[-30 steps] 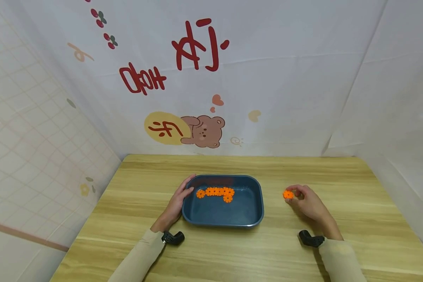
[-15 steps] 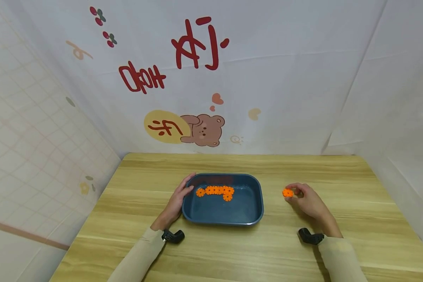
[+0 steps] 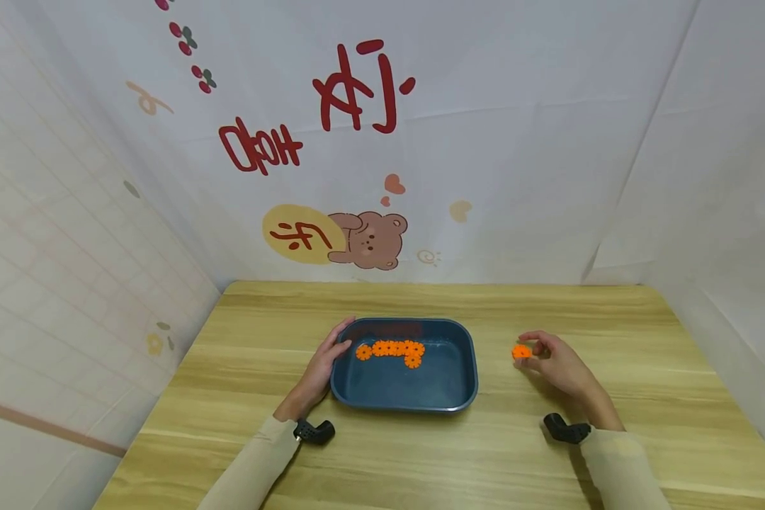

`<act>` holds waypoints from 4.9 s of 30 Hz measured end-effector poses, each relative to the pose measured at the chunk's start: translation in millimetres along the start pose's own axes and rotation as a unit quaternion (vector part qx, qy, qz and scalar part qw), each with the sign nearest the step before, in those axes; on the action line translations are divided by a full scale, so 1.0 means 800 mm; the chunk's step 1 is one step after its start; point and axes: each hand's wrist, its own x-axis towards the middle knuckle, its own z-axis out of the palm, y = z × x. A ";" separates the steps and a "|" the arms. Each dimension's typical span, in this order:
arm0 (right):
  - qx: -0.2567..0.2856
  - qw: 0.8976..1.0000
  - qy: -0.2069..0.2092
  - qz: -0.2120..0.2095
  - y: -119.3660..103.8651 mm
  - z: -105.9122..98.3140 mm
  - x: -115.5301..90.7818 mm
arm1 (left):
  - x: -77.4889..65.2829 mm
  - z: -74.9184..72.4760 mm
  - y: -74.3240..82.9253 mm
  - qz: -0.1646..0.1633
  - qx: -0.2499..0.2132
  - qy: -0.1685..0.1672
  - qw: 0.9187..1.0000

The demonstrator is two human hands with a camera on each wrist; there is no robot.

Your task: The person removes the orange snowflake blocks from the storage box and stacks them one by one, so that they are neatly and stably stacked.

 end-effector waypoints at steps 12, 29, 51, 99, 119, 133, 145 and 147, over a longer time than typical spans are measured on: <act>0.009 1.000 -0.013 -0.020 -0.061 0.001 0.031 | -0.001 0.001 0.000 0.002 0.007 0.001 1.000; 0.083 0.989 -0.084 -0.084 -0.152 0.036 0.079 | -0.003 0.000 -0.001 -0.008 -0.007 0.003 1.000; 0.108 0.968 -0.206 -0.099 -0.185 0.098 0.109 | -0.001 -0.002 -0.001 -0.007 -0.011 -0.001 1.000; -0.007 0.958 -0.279 -0.068 -0.181 0.154 0.122 | -0.002 0.002 0.002 -0.007 -0.006 0.006 1.000; -0.020 0.946 -0.316 -0.070 -0.187 0.147 0.117 | -0.001 0.000 -0.004 -0.001 0.003 0.003 1.000; 0.011 0.953 -0.296 -0.060 -0.197 0.121 0.110 | 0.000 0.000 -0.004 0.001 0.007 0.007 1.000; 0.063 0.957 -0.277 -0.058 -0.193 0.108 0.100 | -0.001 -0.001 -0.003 -0.004 -0.004 0.000 1.000; 0.069 0.958 -0.270 -0.064 -0.190 0.106 0.099 | -0.001 -0.001 -0.002 -0.007 -0.006 -0.003 1.000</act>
